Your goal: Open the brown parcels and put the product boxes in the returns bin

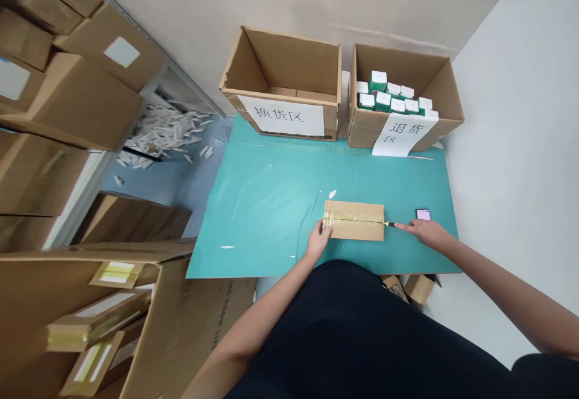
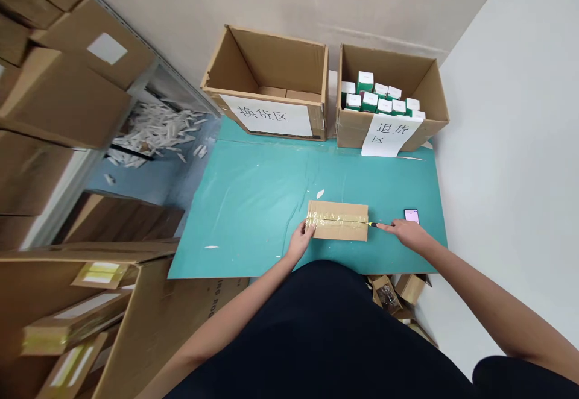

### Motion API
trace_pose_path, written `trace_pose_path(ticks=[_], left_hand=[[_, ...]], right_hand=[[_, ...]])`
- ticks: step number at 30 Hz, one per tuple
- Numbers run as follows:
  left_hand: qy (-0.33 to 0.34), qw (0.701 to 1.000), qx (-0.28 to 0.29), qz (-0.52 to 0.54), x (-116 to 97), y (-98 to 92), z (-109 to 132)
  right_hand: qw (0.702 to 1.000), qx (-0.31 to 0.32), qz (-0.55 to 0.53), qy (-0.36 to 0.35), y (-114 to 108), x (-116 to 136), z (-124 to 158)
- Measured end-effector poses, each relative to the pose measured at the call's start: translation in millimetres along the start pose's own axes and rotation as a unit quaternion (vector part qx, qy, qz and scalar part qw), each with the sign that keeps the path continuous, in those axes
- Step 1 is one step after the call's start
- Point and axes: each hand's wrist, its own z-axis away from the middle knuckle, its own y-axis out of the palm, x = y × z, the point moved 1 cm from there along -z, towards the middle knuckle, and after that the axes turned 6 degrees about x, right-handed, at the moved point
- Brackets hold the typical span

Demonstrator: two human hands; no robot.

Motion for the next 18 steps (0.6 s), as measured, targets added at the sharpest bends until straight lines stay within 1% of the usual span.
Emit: trace_pose_path(ticks=[5,7,9,11,13,15,16,18], left_hand=[[-0.003,1.000,-0.001,-0.007,1.0,1.1,-1.0],[-0.006,1.000,-0.001,-0.011,0.9,0.1,-1.0],[-0.007,1.000,0.000,-0.023,0.5,-2.3,-0.5],[-0.002,0.999,0.006,-0.045,-0.4,-5.5,0.2],[0.014,0.997,0.016,-0.074,-2.4,-8.9,0.8],[0.040,0.992,0.019,-0.119,-6.6,-12.2,1.0],[0.056,0.987,0.016,-0.150,-10.0,-13.7,0.9],[0.098,0.969,0.012,-0.225,-19.2,-15.6,0.5]], right_hand=[[1.000,-0.010,-0.011,0.006,8.2,-7.2,11.4],[1.000,-0.007,-0.007,0.019,12.7,-10.4,17.8],[0.999,0.008,-0.008,0.042,18.7,-13.7,27.2],[0.997,0.013,-0.037,0.073,25.8,-15.6,38.6],[0.987,-0.015,-0.119,0.107,33.5,-13.4,48.1],[0.959,-0.065,-0.237,0.143,41.7,-6.1,51.9],[0.937,-0.089,-0.299,0.160,46.1,-0.5,50.8],[0.881,-0.127,-0.415,0.187,55.6,13.0,43.4]])
